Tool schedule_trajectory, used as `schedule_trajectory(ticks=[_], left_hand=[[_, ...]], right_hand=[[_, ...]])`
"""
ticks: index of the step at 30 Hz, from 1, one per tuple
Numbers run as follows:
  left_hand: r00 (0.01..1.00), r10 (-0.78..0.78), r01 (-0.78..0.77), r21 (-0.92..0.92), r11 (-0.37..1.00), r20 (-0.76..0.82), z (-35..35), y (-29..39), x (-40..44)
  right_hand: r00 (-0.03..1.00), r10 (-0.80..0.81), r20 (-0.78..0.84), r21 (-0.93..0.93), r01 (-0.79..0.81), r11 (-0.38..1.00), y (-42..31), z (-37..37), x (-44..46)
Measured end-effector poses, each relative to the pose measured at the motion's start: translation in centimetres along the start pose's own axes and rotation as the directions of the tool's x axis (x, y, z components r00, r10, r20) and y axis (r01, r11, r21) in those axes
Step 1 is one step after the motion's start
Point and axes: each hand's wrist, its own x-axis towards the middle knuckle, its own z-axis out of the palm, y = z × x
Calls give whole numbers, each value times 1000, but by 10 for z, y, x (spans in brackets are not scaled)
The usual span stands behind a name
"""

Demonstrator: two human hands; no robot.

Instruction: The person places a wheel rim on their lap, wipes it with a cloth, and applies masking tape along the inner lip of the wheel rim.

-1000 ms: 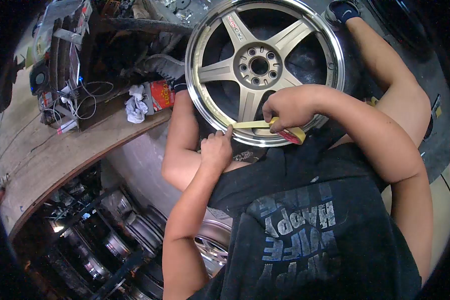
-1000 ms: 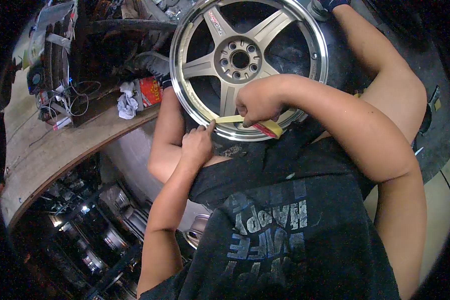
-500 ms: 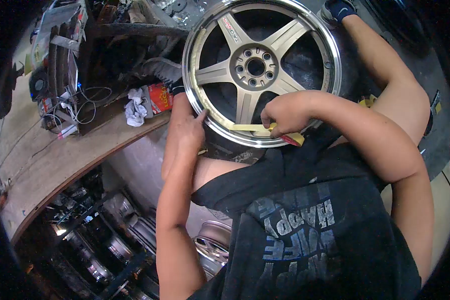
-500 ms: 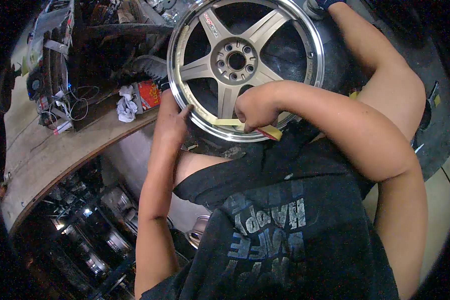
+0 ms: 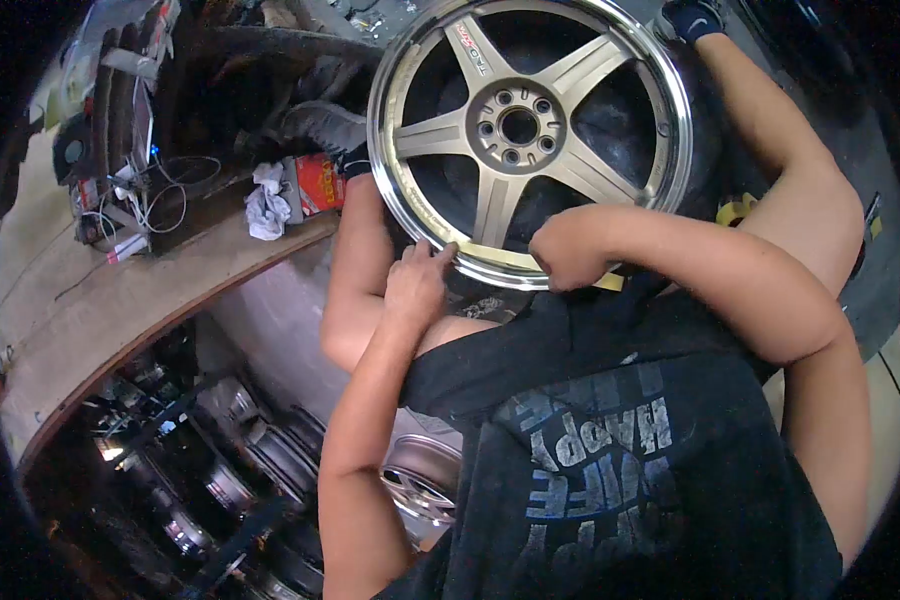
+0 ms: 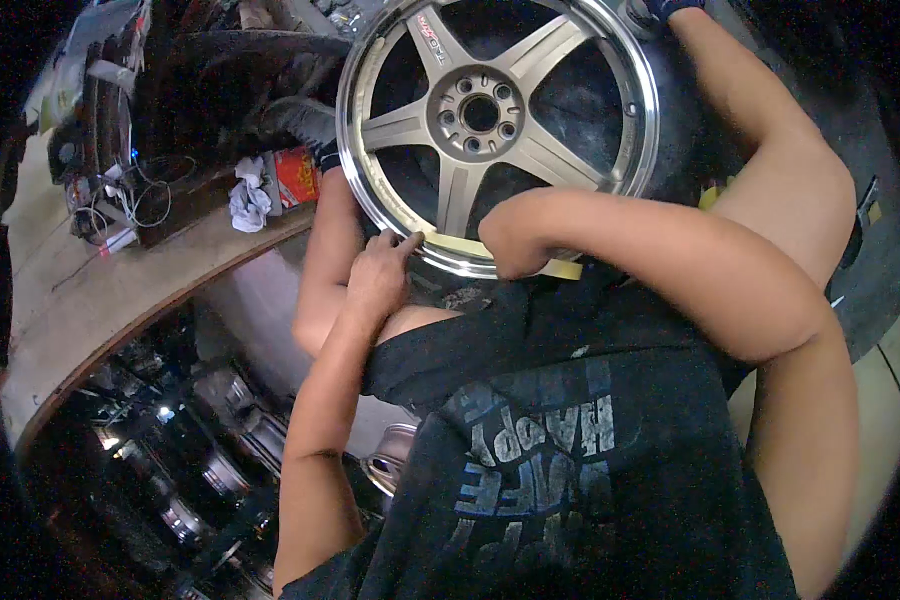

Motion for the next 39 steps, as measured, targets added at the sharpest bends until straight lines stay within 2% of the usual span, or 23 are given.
schedule_trajectory(ticks=[4,6,7,9,10,12,13,16,18,25,27,39], left_hand=[[999,33,-34,-17,999,-18,-12,-1,4],[990,134,-136,-44,990,-41,-20,-3,8],[990,134,-137,-55,989,-45,-19,-6,10],[942,315,-327,-110,939,-114,-17,-14,11],[944,307,-322,-126,938,-124,-16,-18,11],[937,348,-349,-186,918,-37,-13,-25,13],[924,371,-382,-193,904,-92,-9,-29,14],[927,372,-370,-269,889,-46,-4,-38,17],[928,368,-370,-284,884,-61,-1,-39,18],[909,403,-415,-321,851,-105,6,-44,21],[903,412,-428,-332,841,-122,6,-44,22],[876,467,-472,-404,783,-120,9,-38,32]], right_hand=[[999,50,-12,-39,-50,998,-12,15,11],[993,74,-90,-74,-81,994,-19,21,12],[993,82,-82,-78,-88,993,-22,21,14],[993,119,12,-75,-118,990,-29,22,19],[992,127,26,-87,-124,988,-30,24,22],[989,138,55,-91,-132,987,-33,24,27],[987,144,69,-104,-136,985,-35,23,27],[983,166,73,-126,-156,980,-42,17,27],[965,229,129,-192,-202,960,-46,15,31],[940,231,253,-207,-180,962,-37,12,56],[945,174,276,-165,-132,977,-30,9,62],[906,127,404,-136,-78,988,-16,1,79]])
